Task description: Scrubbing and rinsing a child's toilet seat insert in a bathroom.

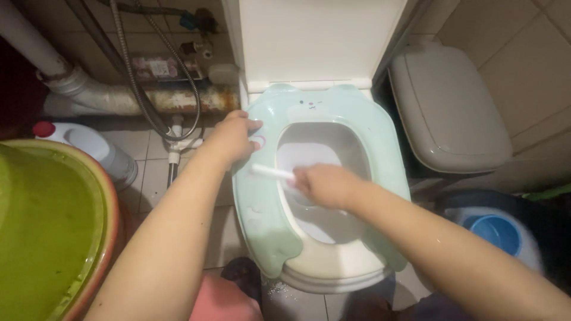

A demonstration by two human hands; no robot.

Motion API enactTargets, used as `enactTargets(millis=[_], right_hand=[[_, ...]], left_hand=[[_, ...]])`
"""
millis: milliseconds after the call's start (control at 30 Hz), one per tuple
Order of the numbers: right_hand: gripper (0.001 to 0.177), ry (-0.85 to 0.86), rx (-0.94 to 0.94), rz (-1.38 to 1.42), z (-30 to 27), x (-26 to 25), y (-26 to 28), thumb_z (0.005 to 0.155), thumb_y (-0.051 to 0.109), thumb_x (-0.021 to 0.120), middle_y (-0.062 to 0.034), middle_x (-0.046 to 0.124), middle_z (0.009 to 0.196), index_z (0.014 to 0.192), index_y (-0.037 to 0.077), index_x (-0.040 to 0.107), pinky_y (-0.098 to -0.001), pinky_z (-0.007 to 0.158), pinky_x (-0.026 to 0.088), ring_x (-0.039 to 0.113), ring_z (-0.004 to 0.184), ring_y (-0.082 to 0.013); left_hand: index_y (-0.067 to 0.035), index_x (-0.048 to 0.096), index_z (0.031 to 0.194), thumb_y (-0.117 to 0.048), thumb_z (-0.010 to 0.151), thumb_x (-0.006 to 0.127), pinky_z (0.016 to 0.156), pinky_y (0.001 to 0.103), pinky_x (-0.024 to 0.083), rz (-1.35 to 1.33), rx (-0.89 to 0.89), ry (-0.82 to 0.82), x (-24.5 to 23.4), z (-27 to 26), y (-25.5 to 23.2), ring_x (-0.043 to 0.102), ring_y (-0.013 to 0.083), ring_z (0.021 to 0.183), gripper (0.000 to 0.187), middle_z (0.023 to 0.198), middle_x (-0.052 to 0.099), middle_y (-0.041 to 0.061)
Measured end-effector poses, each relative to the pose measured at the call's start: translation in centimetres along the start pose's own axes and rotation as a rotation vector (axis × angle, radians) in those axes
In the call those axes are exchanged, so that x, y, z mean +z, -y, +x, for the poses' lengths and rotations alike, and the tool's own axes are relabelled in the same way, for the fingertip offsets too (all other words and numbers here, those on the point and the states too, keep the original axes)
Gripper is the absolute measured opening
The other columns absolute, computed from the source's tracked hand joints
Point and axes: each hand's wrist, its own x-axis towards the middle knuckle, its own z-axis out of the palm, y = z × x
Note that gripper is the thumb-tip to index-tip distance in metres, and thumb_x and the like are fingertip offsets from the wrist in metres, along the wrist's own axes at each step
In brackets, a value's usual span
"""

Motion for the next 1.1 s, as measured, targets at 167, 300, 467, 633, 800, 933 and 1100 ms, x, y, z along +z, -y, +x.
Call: enactTargets(millis=[167, 300, 467, 633, 800, 933, 1100], right_hand=[[0.037, 0.357, -0.147, -0.050, -7.7, -1.6, 2.6, 0.102, 0.048, 0.044, -0.0122, 0.071, 0.086, 0.099, 0.018, 0.064, -0.0504, 0.076, 0.053, 0.069, 0.081, -0.0346], [0.042, 0.450, -0.161, -0.157, -12.0, -3.0, 1.9, 0.102, 0.053, 0.045, -0.0118, 0.071, 0.083, 0.097, 0.017, 0.065, -0.0488, 0.076, 0.053, 0.068, 0.079, -0.0332], [0.036, 0.189, 0.020, -0.051, -14.5, -2.7, -2.4, 0.101, 0.048, 0.049, -0.0117, 0.072, 0.080, 0.099, 0.017, 0.066, -0.0459, 0.074, 0.055, 0.070, 0.075, -0.0312], [0.028, -0.189, 0.171, 0.096, -15.9, -3.7, -4.9, 0.096, 0.039, 0.056, -0.0101, 0.074, 0.080, 0.093, 0.015, 0.071, -0.0435, 0.071, 0.057, 0.072, 0.071, -0.0293], [0.032, -0.435, 0.129, 0.352, -16.3, -5.8, -0.7, 0.092, 0.041, 0.063, -0.0098, 0.075, 0.085, 0.103, 0.013, 0.072, -0.0395, 0.074, 0.058, 0.073, 0.078, -0.0250], [0.038, -0.395, -0.133, 0.525, -15.9, -6.4, 3.1, 0.091, 0.041, 0.068, -0.0098, 0.077, 0.091, 0.107, 0.008, 0.074, -0.0365, 0.080, 0.059, 0.075, 0.085, -0.0234], [0.073, -0.523, 0.014, 0.464, -16.2, -6.5, 5.1, 0.076, 0.021, 0.073, -0.0158, 0.072, 0.096, 0.144, 0.008, 0.048, -0.0385, 0.078, 0.057, 0.070, 0.086, -0.0236]], left_hand=[[-0.020, 0.066, 0.136, -0.026, 0.079, 0.082, 0.110, 0.043, 0.044, -0.012, -0.022, -0.039, 0.6, -0.5, 0.3, 0.054, 0.0373, 0.132, 0.060, 0.154, 0.047, 0.015], [-0.014, 0.050, 0.148, -0.036, 0.086, 0.078, 0.108, 0.047, 0.046, 0.040, -0.131, -0.043, -0.4, -2.5, -1.8, 0.055, 0.0418, 0.131, 0.071, 0.148, 0.051, 0.022], [-0.002, 0.037, 0.150, -0.038, 0.088, 0.076, 0.104, 0.049, 0.048, 0.002, -0.262, -0.082, 0.8, -2.7, -0.6, 0.060, 0.0448, 0.122, 0.082, 0.133, 0.060, 0.029], [0.001, 0.041, 0.141, -0.023, 0.083, 0.077, 0.092, 0.048, 0.057, -0.465, -0.350, -0.178, -2.2, -4.3, -4.9, 0.068, 0.0401, 0.110, 0.073, 0.120, 0.067, 0.025], [0.003, 0.053, 0.134, -0.006, 0.083, 0.069, 0.075, 0.040, 0.065, -1.102, -0.255, -0.191, -2.8, -4.4, -9.0, 0.076, 0.0279, 0.093, 0.054, 0.111, 0.073, 0.017], [-0.002, 0.047, 0.137, -0.006, 0.085, 0.064, 0.069, 0.043, 0.061, -1.059, -0.272, -0.278, -4.9, -7.4, -16.4, 0.072, 0.0268, 0.089, 0.055, 0.108, 0.069, 0.015], [-0.014, 0.038, 0.135, -0.016, 0.093, 0.051, 0.065, 0.045, 0.052, -1.304, -0.265, -0.230, -6.0, -8.6, -19.7, 0.063, 0.0272, 0.088, 0.045, 0.113, 0.060, 0.015]])
